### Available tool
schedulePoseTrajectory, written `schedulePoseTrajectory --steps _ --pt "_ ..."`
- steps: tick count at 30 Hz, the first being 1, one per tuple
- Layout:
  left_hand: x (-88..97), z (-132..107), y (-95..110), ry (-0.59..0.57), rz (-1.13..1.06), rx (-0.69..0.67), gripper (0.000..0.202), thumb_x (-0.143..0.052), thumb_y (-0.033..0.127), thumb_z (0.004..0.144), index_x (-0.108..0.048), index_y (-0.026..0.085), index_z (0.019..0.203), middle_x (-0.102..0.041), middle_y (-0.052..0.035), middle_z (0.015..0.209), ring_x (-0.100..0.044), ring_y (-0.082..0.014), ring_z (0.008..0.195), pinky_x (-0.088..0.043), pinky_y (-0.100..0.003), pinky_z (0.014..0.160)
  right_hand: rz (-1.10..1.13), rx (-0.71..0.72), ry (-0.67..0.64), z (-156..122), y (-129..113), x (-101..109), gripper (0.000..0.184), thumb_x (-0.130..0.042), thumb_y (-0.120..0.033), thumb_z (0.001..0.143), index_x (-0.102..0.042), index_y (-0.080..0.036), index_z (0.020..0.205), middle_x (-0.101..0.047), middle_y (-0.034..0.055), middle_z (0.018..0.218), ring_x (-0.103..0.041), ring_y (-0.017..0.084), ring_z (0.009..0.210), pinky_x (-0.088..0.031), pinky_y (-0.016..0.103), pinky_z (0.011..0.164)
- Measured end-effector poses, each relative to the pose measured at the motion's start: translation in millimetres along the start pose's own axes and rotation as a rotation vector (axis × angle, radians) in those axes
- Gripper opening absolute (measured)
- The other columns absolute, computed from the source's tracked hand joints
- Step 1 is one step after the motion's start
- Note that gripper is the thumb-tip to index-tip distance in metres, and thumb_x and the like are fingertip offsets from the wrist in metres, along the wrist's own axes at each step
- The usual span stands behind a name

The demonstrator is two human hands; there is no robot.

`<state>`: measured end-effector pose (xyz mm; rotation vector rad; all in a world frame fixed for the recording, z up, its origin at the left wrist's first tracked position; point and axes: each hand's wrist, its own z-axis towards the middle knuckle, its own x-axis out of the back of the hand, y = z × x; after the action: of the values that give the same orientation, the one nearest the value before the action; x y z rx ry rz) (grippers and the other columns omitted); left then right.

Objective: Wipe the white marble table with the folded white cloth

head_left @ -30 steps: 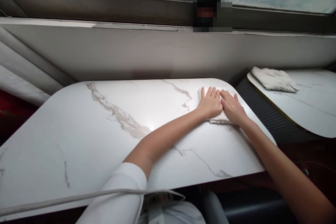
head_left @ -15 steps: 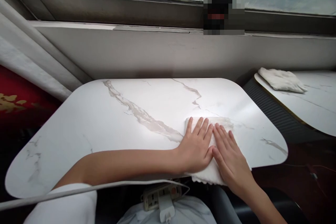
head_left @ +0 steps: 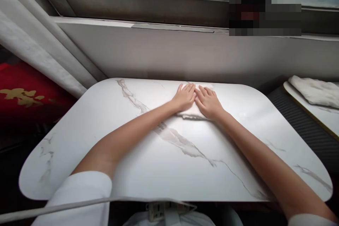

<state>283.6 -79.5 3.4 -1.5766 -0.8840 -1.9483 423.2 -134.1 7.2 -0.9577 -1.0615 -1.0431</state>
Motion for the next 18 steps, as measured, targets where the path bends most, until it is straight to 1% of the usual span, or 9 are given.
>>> schedulePoseTrajectory --steps 2,4,6,8,10,13,15,18 --pt "1.9 31 -22 -0.001 0.004 -0.039 0.050 -0.021 0.026 0.096 -0.029 0.006 0.141 -0.030 -0.0120 0.149 -0.023 -0.0187 0.138 -0.007 -0.039 0.113 -0.033 -0.031 0.059 29 7 -10 0.051 -0.025 -0.033 0.093 -0.041 -0.013 0.137 -0.038 0.0152 0.145 -0.033 0.033 0.131 -0.027 0.052 0.103" --pt "4.1 52 -37 0.003 -0.040 -0.016 0.046 -0.022 0.024 0.095 -0.038 0.010 0.136 -0.041 -0.0101 0.143 -0.033 -0.0184 0.133 -0.015 -0.038 0.111 -0.026 -0.053 0.079 49 10 -18 0.050 -0.025 -0.032 0.092 -0.042 -0.012 0.135 -0.039 0.0160 0.144 -0.032 0.033 0.131 -0.026 0.051 0.103" --pt "5.0 62 -43 0.016 -0.086 0.057 0.043 -0.020 0.023 0.095 -0.050 0.014 0.125 -0.055 -0.0084 0.130 -0.047 -0.0187 0.121 -0.027 -0.036 0.106 -0.004 -0.062 0.073 60 11 -23 0.051 -0.027 -0.032 0.091 -0.041 -0.008 0.135 -0.039 0.0180 0.143 -0.031 0.032 0.133 -0.024 0.049 0.105" --pt "4.1 63 -42 0.067 -0.081 0.104 0.043 -0.017 0.024 0.097 -0.056 0.016 0.114 -0.062 -0.0076 0.118 -0.054 -0.0192 0.111 -0.032 -0.035 0.101 0.027 -0.072 0.070 64 11 -26 0.053 -0.029 -0.033 0.090 -0.041 -0.005 0.133 -0.037 0.0198 0.144 -0.029 0.032 0.134 -0.022 0.048 0.107" --pt "2.1 57 -36 0.137 -0.044 0.082 0.043 -0.018 0.025 0.098 -0.056 0.016 0.113 -0.062 -0.0074 0.118 -0.052 -0.0190 0.113 -0.029 -0.036 0.103 0.060 -0.088 0.075 61 10 -26 0.054 -0.029 -0.035 0.090 -0.041 -0.004 0.133 -0.034 0.0196 0.146 -0.026 0.031 0.136 -0.021 0.049 0.109" --pt "0.5 36 -25 0.178 -0.010 0.040 0.041 -0.020 0.024 0.098 -0.050 0.015 0.124 -0.054 -0.0065 0.132 -0.043 -0.0172 0.124 -0.018 -0.036 0.110 0.116 -0.112 0.063 47 3 -23 0.058 -0.027 -0.037 0.090 -0.034 -0.006 0.139 -0.030 0.0167 0.149 -0.021 0.029 0.138 -0.017 0.050 0.111" --pt "2.0 13 -17 0.168 -0.003 0.044 0.043 -0.020 0.024 0.098 -0.045 0.013 0.131 -0.048 -0.0066 0.138 -0.037 -0.0166 0.129 -0.014 -0.037 0.112 0.180 -0.120 0.015 30 -7 -18 0.061 -0.030 -0.038 0.089 -0.028 -0.009 0.143 -0.028 0.0140 0.150 -0.017 0.027 0.140 -0.014 0.050 0.112" --pt "8.5 -37 -3 0.132 -0.008 0.047 0.046 -0.021 0.026 0.098 -0.041 0.011 0.136 -0.044 -0.0072 0.142 -0.033 -0.0166 0.133 -0.012 -0.038 0.114 0.363 -0.110 -0.077 -11 -31 -9 0.065 -0.036 -0.035 0.085 -0.025 -0.014 0.146 -0.021 0.0095 0.153 -0.010 0.025 0.141 -0.010 0.050 0.114"
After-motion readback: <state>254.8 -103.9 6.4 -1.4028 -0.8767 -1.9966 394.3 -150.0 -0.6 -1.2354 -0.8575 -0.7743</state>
